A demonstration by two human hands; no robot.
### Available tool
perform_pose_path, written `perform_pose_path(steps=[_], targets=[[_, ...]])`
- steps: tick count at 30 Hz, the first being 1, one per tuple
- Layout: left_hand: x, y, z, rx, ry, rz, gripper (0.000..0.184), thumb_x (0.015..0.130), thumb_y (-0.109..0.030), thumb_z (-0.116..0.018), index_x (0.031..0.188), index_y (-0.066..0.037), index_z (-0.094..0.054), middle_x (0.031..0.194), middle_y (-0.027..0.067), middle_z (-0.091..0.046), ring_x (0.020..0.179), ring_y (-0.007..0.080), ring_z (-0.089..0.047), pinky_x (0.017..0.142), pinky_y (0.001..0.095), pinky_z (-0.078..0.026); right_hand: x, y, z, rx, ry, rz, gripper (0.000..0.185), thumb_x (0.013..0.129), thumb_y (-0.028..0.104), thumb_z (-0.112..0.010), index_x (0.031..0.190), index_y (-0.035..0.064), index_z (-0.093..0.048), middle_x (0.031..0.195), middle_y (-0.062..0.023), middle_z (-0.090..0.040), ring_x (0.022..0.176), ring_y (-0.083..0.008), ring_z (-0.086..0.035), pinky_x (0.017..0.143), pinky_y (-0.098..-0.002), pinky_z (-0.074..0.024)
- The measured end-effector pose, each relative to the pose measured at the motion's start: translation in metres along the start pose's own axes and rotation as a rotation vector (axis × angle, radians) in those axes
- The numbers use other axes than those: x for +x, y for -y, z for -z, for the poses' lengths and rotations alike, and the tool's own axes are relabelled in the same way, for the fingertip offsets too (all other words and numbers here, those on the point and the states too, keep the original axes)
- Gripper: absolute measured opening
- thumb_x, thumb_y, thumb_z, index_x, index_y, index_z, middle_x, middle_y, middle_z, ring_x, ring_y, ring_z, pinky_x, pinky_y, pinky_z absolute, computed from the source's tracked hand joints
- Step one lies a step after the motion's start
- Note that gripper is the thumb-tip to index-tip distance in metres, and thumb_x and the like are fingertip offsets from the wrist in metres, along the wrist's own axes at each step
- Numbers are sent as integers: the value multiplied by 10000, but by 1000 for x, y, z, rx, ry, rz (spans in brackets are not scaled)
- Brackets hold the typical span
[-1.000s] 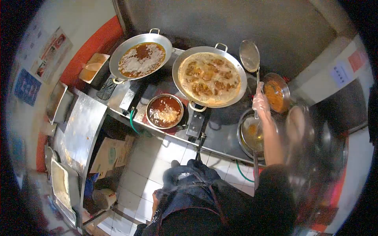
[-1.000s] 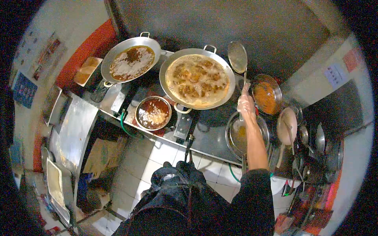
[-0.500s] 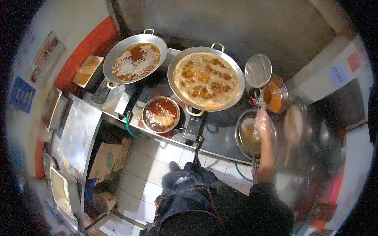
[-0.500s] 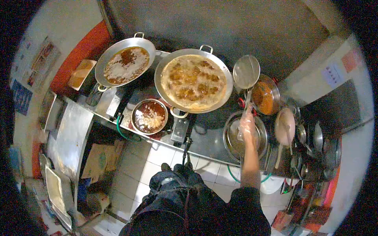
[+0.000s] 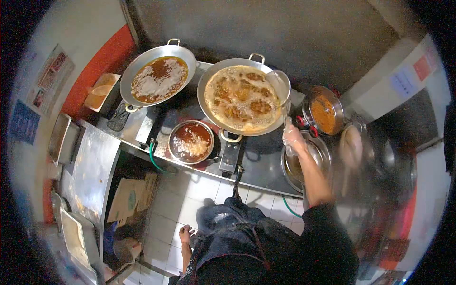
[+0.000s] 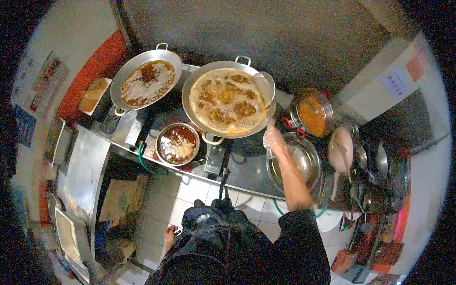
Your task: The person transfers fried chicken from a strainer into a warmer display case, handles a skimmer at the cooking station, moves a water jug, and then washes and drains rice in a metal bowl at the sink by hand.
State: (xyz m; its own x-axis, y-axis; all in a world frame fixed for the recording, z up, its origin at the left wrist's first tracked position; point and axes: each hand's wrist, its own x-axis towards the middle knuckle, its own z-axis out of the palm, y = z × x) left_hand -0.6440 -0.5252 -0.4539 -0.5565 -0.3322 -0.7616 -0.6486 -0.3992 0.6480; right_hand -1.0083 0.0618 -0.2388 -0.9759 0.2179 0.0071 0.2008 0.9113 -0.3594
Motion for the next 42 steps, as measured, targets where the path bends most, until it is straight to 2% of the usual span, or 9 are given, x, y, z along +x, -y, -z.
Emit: perform_pose_path(steps=[2,4,6,10,14,18,24,28,42], targets=[[7,16,3,45,-37,-64,216,926,-128,-584,1062,39,-597,958,117,-645,756,211,-663,610,344,-575,13,-15,-24,1105,469,-318,551,950,166,-512,1463,60,-344,663,-91,-589,499,-223,-570,426,-369,-427],[15,41,16,98,23,-70,206,931,-154,-583,1009,31,-625,840,92,-646,774,185,-644,623,337,-564,-20,48,10,583,373,-105,468,920,162,-582,1358,51,-462,610,-1,-487,448,-108,-471,368,-286,-339],[13,63,32,266,256,-140,135,861,-142,-650,816,-59,-554,790,30,-566,766,146,-575,690,285,-490,-33,67,13,1025,375,-479,427,874,91,-613,1281,53,-490,603,-6,-475,464,-109,-487,374,-279,-354],[-9,73,31,59,297,-78,141,883,-149,-642,861,-27,-575,786,45,-584,740,158,-579,670,299,-496,-29,61,-2,1538,636,-528,461,825,13,-618,1259,94,-486,649,-28,-494,475,-138,-498,361,-272,-378],[-14,75,27,-112,308,-49,167,904,-157,-634,906,6,-597,782,60,-602,714,170,-583,650,313,-502,-26,93,-20,1583,609,-520,138,918,92,-614,961,145,-494,610,34,-457,432,-56,-438,315,-200,-320],[-11,70,25,-565,451,-4,204,926,-164,-626,950,38,-618,779,75,-620,687,183,-587,631,328,-508,-20,114,-44,1719,625,-447,96,937,93,-592,935,141,-508,645,33,-449,440,-54,-426,345,-198,-330],[-6,56,26,-226,143,-81,114,870,-85,-655,821,-26,-570,726,64,-577,677,165,-551,595,318,-476,-18,143,-46,1782,565,-551,126,966,189,-608,899,151,-508,612,65,-393,408,-32,-351,337,-195,-281],[-9,58,39,-177,445,-96,85,865,-66,-653,868,-15,-585,752,61,-583,692,168,-567,621,310,-494,-32,141,-30,1775,587,-566,95,1000,248,-543,947,203,-479,620,47,-393,401,-52,-335,326,-205,-265],[10,66,36,-148,383,-95,94,872,-67,-655,907,0,-600,779,46,-592,682,165,-572,639,300,-500,-77,97,19,1676,516,-524,145,980,153,-574,1077,229,-499,615,59,-366,404,-29,-314,325,-195,-231]])
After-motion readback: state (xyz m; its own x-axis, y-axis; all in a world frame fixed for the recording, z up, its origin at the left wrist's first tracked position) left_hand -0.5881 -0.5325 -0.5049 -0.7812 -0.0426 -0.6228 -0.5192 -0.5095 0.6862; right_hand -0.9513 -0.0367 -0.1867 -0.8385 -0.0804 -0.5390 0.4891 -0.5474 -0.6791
